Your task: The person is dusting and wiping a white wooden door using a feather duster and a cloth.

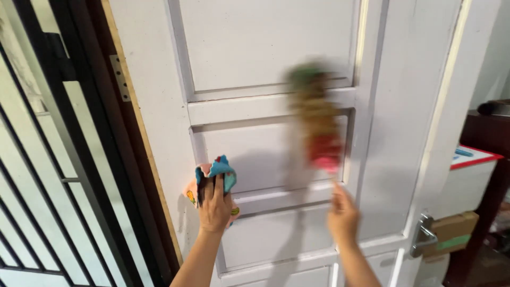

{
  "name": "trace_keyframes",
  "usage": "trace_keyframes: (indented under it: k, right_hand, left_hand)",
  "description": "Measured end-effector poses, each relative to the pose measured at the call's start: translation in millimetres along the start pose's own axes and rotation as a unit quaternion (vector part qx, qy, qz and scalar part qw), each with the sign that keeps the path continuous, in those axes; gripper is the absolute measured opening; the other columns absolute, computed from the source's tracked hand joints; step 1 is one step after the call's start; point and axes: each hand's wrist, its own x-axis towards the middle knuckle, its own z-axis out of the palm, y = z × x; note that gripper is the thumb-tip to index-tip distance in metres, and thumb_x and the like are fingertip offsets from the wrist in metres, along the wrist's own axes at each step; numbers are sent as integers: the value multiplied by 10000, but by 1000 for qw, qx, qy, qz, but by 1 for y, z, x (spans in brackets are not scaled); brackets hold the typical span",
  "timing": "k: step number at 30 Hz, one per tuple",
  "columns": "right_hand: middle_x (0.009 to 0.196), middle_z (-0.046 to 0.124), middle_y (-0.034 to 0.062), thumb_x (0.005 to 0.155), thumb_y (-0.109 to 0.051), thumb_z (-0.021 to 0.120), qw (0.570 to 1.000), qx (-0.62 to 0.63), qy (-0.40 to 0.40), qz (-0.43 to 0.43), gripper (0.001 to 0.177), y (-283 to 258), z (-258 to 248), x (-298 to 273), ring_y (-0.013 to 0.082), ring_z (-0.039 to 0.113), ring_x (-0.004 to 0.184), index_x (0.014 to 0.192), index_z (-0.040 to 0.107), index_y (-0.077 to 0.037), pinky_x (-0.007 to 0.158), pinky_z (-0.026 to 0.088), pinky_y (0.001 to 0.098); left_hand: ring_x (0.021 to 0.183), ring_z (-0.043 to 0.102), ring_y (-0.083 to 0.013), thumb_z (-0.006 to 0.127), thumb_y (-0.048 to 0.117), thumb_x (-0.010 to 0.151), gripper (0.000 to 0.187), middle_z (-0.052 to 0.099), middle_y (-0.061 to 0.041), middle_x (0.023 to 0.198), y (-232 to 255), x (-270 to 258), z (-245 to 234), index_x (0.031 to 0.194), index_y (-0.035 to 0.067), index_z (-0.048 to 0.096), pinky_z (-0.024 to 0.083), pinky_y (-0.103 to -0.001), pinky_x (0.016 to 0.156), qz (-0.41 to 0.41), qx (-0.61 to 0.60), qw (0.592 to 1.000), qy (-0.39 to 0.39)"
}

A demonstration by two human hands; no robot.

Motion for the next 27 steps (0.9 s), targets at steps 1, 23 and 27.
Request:
trace_keyframes:
  k: [1, 23, 27]
  right_hand:
    - [1098, 728, 141, 1000, -24, 617, 998, -23, 59, 19, 355, 22, -11, 4, 276, 721, 942, 1352, 644, -62, 823, 569, 387]
    - [777, 602, 22, 931, -87, 703, 853, -222, -56, -469, 344, -1, 8, 204, 213, 594, 638, 1253, 774, -184, 543, 499, 346]
    - [805, 621, 38, 983, -74, 708, 864, -192, -40, -464, 312, -24, 5, 208, 195, 581, 630, 1271, 774, -175, 539, 484, 324]
  left_hand:
    - [1336, 490, -453, 668, 125, 879, 598, 559, -252, 1400, 2, 8, 3, 1448, 15, 522, 383, -517, 1130, 9, 13, 1000, 23]
    - [1211, 598, -413, 641, 76, 856, 494, 639, -217, 1239, -62, -42, -36, 1342, 26, 568, 506, -451, 976, 15, 54, 992, -111]
    - [1162, 615, -412, 630, 45, 845, 501, 646, -218, 1223, -59, -43, -36, 1342, 25, 570, 519, -449, 957, 4, 40, 992, -121]
